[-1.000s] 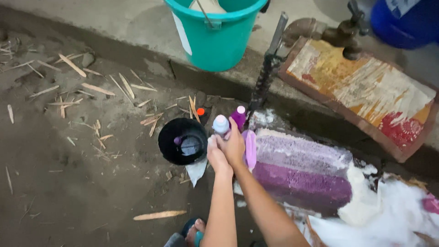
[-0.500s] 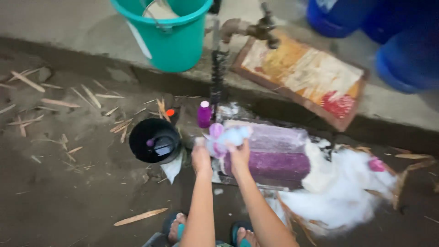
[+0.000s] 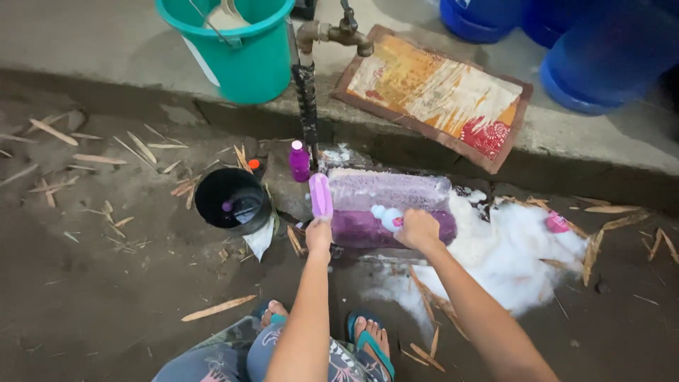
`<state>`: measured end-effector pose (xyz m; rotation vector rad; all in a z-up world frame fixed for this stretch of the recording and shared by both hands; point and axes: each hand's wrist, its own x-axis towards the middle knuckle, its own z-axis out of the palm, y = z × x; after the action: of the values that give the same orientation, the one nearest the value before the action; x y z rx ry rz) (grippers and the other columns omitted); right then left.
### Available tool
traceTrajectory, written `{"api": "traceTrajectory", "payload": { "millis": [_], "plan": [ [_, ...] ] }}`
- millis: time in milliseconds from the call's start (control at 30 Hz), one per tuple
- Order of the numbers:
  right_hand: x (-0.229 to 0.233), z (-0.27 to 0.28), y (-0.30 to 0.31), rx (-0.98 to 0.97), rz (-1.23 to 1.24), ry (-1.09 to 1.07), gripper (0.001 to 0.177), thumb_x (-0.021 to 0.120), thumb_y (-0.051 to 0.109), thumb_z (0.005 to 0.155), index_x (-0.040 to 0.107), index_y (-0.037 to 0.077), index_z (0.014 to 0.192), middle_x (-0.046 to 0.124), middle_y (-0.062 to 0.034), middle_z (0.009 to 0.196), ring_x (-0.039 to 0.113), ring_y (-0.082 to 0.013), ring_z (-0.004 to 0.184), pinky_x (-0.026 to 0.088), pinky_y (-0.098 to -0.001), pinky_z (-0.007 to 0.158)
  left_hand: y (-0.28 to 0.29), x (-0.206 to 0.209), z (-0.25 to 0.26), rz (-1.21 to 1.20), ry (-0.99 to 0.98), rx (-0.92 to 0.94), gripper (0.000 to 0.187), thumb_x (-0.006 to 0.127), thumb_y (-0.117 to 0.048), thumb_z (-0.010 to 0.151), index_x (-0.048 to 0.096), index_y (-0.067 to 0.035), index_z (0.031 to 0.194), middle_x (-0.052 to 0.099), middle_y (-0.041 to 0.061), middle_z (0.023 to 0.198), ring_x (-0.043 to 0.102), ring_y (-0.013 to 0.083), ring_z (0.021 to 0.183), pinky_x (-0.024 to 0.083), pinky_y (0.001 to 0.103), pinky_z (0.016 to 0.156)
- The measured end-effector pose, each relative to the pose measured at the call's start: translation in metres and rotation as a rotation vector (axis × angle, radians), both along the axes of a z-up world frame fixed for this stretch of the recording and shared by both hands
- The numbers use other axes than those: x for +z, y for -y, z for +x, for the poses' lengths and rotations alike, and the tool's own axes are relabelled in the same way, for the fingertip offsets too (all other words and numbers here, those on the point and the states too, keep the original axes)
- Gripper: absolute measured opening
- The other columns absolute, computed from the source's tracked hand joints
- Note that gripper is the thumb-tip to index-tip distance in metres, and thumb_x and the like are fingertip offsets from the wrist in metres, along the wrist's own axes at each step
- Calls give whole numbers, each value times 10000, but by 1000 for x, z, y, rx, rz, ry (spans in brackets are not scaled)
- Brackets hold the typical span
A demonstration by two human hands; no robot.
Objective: Cleaning a small purple carpet with soap and a brush.
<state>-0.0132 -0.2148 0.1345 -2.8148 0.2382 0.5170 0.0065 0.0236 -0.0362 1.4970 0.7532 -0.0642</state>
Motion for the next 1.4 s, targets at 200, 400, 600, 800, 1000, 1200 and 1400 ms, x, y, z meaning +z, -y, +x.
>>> {"api": "traceTrajectory", "payload": {
  "millis": [200,400,600,800,1000,1200,1400],
  "plan": [
    [-6,19,2,216,-203,115,241,765,212,764,768,137,993,757,-160,999,742,-338,970,598,-456,849,1,13,-3,-46,-3,-32,284,622,-209,898,742,-16,1069,665,43,837,600,174,808,483,347,750],
    [22,13,2,242,-204,100,211,763,234,790,782,157,985,751,-167,1005,738,-342,971,593,-451,852,12,27,-2,29,30,-105,337,635,-269,921,733,-35,1143,733,76,984,643,177,959,480,335,897],
    [30,9,18,211,-227,114,246,765,221,765,781,127,992,759,-186,991,745,-348,950,601,-444,837,13,23,-5,14,8,-103,387,643,-286,927,704,-17,1200,739,111,1141,657,221,1082,463,358,966],
    [16,8,29,180,-228,172,226,761,220,754,792,115,952,761,-186,983,751,-348,942,601,-442,839,25,54,-11,290,52,-199,368,622,-296,946,745,-28,1166,728,157,1147,656,258,1104,475,379,979],
    [16,-1,49,168,-242,128,208,761,220,756,813,135,938,758,-165,1012,746,-334,966,597,-445,849,43,60,-20,119,105,-191,345,653,-310,923,743,-55,1138,753,103,1132,666,213,1090,476,356,986],
    [23,-15,62,119,-253,74,253,771,237,742,803,135,972,769,-168,995,746,-323,970,597,-435,850,51,23,-23,-67,134,-204,364,640,-279,945,742,8,1143,734,94,1089,622,188,1035,477,353,951],
    [52,-21,50,136,-204,80,330,790,250,703,778,156,1019,762,-148,1003,740,-324,971,592,-442,849,58,24,-25,-76,145,-203,361,633,-271,937,721,-11,1173,745,48,1096,641,172,1062,466,328,972]
  ]
}}
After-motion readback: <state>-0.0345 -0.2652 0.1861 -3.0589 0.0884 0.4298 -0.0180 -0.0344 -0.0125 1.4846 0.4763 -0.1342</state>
